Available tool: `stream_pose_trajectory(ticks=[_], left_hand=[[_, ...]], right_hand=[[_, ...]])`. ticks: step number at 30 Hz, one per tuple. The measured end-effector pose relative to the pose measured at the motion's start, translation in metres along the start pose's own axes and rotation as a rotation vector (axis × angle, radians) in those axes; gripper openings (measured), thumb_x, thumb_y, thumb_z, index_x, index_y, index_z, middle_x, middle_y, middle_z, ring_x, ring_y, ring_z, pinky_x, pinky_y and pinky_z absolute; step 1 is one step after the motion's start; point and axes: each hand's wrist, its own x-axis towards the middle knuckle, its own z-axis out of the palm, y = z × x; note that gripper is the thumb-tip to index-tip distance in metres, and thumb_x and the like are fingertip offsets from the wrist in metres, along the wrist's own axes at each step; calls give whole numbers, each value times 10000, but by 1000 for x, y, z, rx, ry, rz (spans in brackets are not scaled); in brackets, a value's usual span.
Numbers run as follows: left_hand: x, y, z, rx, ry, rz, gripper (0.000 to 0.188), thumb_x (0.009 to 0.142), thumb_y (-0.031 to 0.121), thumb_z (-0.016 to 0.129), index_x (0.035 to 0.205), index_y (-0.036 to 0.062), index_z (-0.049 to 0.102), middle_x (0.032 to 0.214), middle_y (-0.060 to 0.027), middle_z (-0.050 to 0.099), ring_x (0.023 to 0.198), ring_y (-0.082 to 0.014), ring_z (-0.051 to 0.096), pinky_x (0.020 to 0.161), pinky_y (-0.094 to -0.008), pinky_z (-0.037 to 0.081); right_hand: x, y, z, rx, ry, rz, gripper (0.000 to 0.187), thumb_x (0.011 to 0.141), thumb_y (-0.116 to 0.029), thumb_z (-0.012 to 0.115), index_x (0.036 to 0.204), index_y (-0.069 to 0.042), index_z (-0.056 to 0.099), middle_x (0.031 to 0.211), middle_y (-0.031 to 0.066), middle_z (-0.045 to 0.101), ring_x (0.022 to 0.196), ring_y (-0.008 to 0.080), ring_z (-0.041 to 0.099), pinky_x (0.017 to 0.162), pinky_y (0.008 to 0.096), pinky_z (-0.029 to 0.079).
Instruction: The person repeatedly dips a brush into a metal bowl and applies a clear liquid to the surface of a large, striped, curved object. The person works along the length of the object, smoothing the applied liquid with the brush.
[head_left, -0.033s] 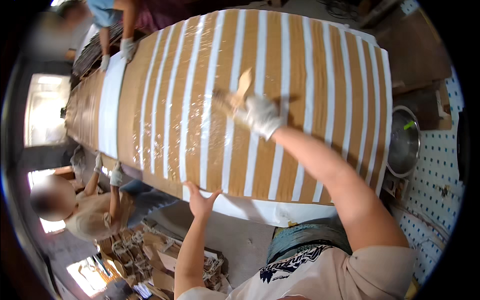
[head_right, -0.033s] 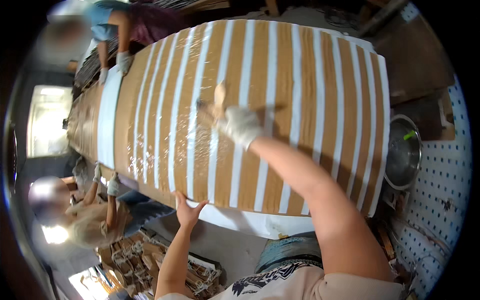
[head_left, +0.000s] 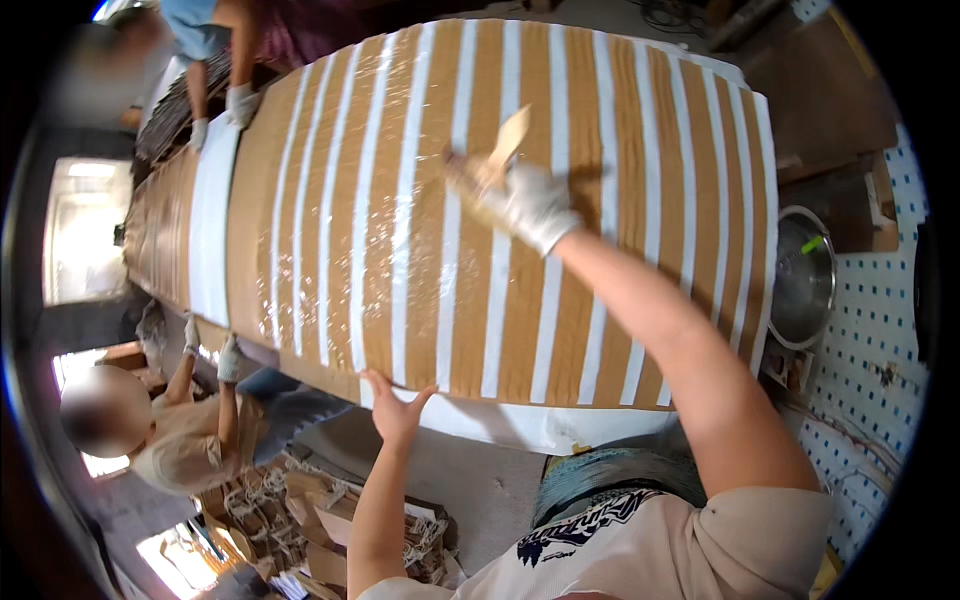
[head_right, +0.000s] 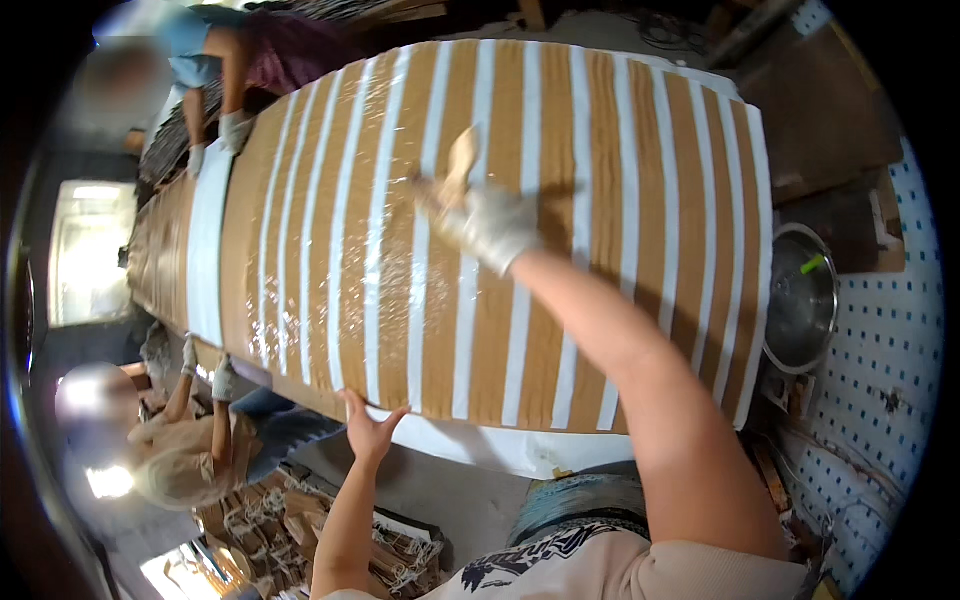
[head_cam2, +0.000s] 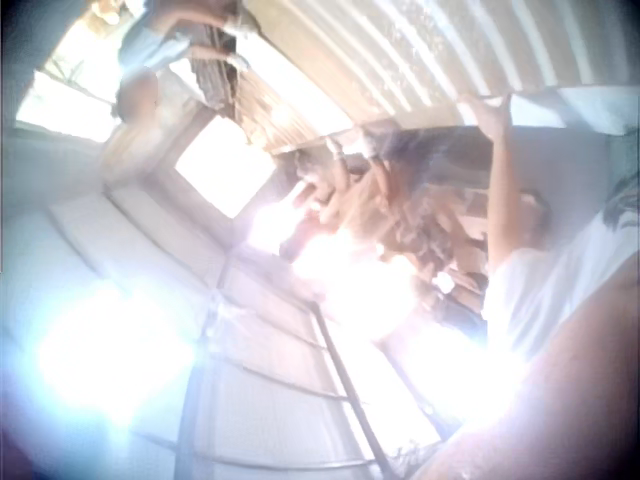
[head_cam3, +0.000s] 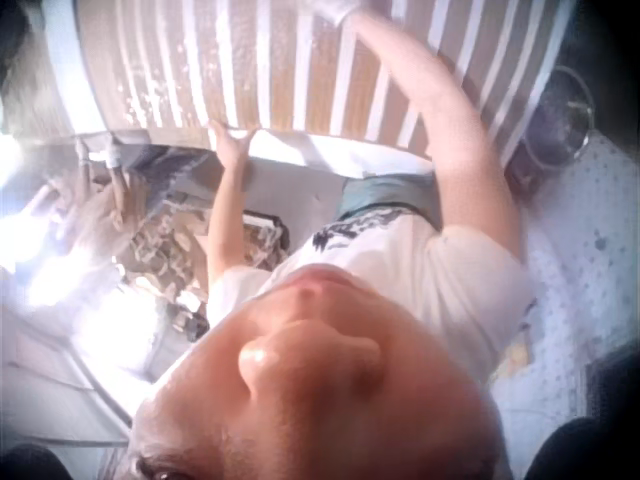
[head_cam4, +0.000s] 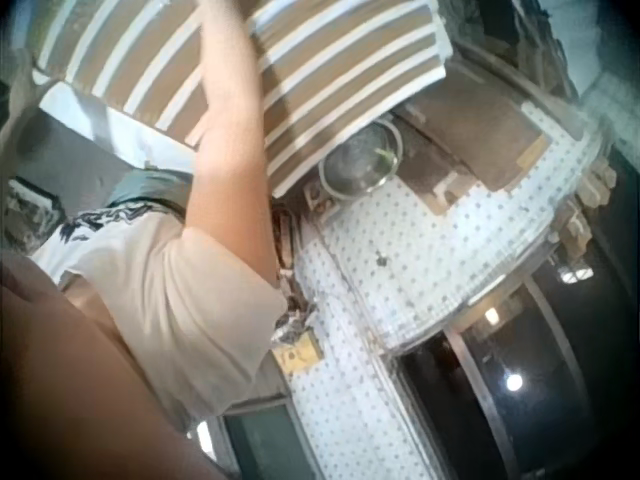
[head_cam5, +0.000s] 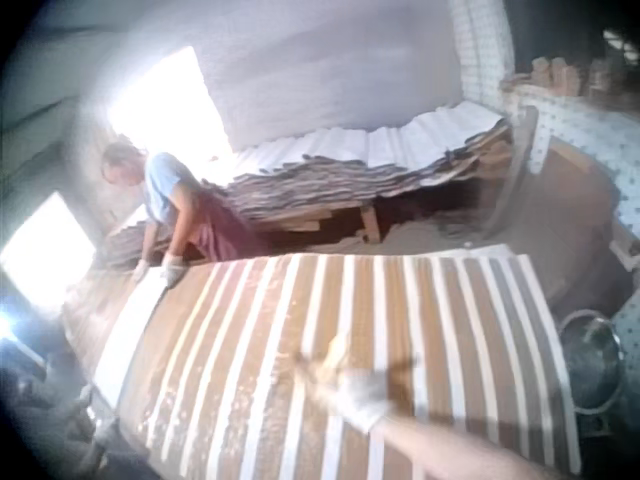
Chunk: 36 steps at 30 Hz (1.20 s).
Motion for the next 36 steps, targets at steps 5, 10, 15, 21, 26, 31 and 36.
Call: stream_pose_trajectory(ticks=[5,10,15,21,26,31,36], left_hand=[[6,9,0,12,-8,11,1275,613,532,893,1479,-131,233,1531,-346,278,1273,-425,516,983,-402,487],[6,14,-2,-9,-18,-13,1296,585,524,908,1487,-116,233,1546,-345,248,1279,-425,511,987,-402,486],[14,11,-6,-5,-87,-73,1289,564,512,918,1486,-101,258,1561,-338,217,1354,-430,433,1039,-399,455],[5,15,-7,-64,-74,-92,1256,566,469,936,1482,-88,282,1557,-324,251,1267,-402,539,906,-372,546],[3,20,-2,-163,-13,-80,1236,561,399,955,1487,-73,285,1563,-316,241,1278,-378,537,890,-360,570],[7,11,5,-164,22,-34,1238,571,412,947,1498,-60,275,1576,-300,227,1297,-367,524,875,-350,566],[2,-8,12,-74,44,-33,1272,568,480,928,1501,-68,260,1562,-311,251,1205,-384,574,861,-333,558]], right_hand=[[50,144,-136,159,502,443,404,905,-428,630,1172,-128,675,900,109,728,810,247,705,732,400,546],[119,104,-141,184,490,365,408,927,-445,604,1046,-60,666,768,77,682,699,201,670,640,362,540],[179,-36,-32,141,184,-46,618,929,-704,465,787,-138,668,580,31,580,549,161,574,528,359,475],[201,3,-72,290,233,49,645,918,-722,463,876,-122,695,642,22,621,605,142,623,596,360,519],[162,175,-177,202,568,411,500,880,-453,639,1198,-68,666,1049,145,709,951,259,683,832,390,537],[116,292,-233,27,823,688,492,864,-384,659,1239,-66,649,1130,166,708,1028,300,684,908,384,516],[86,38,-117,545,312,240,364,924,-438,630,908,-75,643,695,20,625,633,127,623,566,323,514]])
